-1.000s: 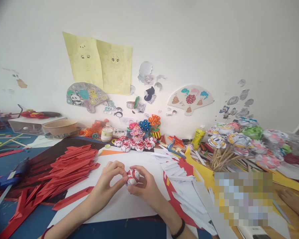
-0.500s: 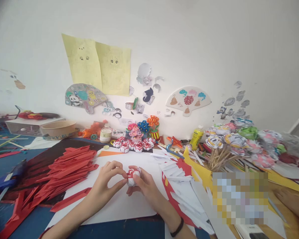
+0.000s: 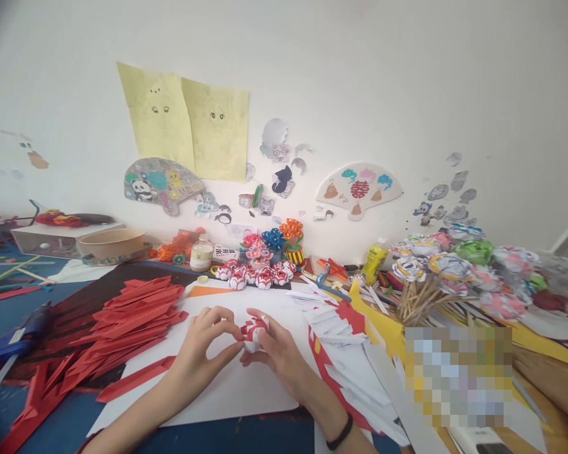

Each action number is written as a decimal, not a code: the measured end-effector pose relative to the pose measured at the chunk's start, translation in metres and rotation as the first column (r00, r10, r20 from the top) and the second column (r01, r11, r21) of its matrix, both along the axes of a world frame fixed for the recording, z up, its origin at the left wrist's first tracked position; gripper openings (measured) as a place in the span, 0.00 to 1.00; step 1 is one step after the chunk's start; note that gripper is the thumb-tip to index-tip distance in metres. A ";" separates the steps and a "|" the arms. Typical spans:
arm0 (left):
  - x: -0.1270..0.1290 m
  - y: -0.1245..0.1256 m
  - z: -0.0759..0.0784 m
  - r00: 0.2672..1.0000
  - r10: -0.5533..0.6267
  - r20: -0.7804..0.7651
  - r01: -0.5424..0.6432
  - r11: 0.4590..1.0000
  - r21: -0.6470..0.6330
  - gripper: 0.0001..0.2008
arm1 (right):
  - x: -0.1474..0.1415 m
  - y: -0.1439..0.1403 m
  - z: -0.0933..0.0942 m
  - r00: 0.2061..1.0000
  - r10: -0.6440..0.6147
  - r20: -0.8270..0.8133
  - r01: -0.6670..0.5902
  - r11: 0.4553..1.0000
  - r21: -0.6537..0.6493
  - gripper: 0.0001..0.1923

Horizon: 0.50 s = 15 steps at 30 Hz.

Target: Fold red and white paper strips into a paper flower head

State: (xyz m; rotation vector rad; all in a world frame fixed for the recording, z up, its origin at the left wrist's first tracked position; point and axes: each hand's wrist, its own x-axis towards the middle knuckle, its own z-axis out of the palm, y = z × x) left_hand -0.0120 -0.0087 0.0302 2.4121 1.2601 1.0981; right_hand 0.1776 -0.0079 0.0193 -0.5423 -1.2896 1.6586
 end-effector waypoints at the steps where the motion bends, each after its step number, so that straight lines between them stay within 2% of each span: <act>1: 0.000 0.000 0.000 1.000 -0.005 0.005 0.005 1.000 -0.005 0.03 | 0.001 0.000 0.001 0.999 0.020 -0.034 -0.021 1.000 -0.020 0.26; 5: -0.001 -0.001 0.002 1.000 -0.004 0.026 0.005 1.000 -0.009 0.02 | 0.004 0.000 0.003 0.990 0.046 -0.130 -0.059 0.994 -0.097 0.26; 15: 0.003 -0.006 0.001 0.999 -0.041 0.017 0.041 0.999 0.015 0.03 | 0.007 0.003 -0.002 0.989 -0.040 -0.144 0.015 0.985 -0.171 0.23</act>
